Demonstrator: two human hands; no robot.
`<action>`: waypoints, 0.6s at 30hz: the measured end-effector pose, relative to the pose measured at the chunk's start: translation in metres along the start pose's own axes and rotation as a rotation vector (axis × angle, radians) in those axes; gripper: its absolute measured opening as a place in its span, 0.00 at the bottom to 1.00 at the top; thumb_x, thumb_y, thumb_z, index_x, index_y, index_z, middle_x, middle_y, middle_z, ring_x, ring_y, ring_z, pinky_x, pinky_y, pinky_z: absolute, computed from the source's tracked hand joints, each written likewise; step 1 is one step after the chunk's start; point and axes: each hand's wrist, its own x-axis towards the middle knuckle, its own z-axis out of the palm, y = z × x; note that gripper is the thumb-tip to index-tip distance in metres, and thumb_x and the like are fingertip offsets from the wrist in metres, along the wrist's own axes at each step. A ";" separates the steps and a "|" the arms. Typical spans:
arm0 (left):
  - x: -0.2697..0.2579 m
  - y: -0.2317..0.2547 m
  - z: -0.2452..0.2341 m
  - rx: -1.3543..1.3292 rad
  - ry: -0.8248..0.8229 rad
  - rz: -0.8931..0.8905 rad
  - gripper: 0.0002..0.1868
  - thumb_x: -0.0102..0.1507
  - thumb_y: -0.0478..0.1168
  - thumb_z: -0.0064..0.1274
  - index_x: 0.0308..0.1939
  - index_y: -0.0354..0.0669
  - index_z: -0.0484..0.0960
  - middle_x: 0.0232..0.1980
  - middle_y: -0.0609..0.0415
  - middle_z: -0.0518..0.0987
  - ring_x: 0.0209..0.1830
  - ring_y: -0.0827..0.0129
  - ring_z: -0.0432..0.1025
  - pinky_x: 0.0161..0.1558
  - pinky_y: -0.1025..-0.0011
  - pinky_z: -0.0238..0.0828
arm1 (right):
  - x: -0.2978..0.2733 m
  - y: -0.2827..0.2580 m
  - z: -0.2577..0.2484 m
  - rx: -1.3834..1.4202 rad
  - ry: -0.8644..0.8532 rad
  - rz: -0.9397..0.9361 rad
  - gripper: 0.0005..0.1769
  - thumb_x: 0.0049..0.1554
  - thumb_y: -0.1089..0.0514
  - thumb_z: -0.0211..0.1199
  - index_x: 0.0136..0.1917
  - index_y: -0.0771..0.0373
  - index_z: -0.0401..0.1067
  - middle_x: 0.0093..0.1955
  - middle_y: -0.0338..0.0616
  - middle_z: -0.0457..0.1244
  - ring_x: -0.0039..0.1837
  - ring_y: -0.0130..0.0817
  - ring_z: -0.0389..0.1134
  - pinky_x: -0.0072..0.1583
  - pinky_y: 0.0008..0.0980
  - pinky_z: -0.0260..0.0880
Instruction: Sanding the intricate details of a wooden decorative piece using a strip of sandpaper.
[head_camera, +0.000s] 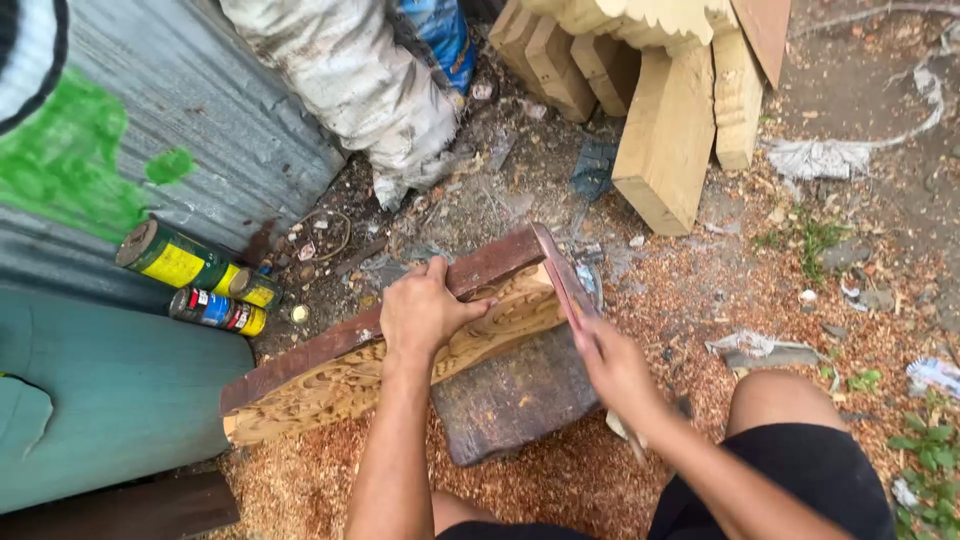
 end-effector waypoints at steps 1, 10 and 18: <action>0.004 0.001 -0.003 0.003 0.006 0.004 0.42 0.44 0.75 0.66 0.42 0.45 0.78 0.34 0.50 0.81 0.34 0.61 0.79 0.40 0.61 0.78 | -0.004 -0.005 -0.002 0.004 0.006 -0.004 0.22 0.63 0.53 0.54 0.67 0.61 0.70 0.42 0.44 0.70 0.29 0.25 0.62 0.29 0.29 0.63; 0.006 -0.008 0.003 0.060 0.044 0.040 0.42 0.44 0.75 0.66 0.43 0.45 0.78 0.37 0.48 0.82 0.37 0.59 0.79 0.42 0.60 0.77 | 0.040 0.012 0.013 -0.013 0.114 -0.215 0.15 0.64 0.55 0.58 0.57 0.67 0.75 0.42 0.53 0.72 0.42 0.37 0.72 0.46 0.36 0.72; 0.009 -0.001 -0.007 0.035 -0.071 0.064 0.42 0.45 0.78 0.62 0.43 0.47 0.76 0.35 0.49 0.83 0.35 0.59 0.80 0.41 0.57 0.78 | -0.019 0.011 -0.093 -0.016 0.120 0.131 0.16 0.62 0.55 0.59 0.60 0.62 0.75 0.38 0.47 0.70 0.37 0.35 0.66 0.41 0.35 0.65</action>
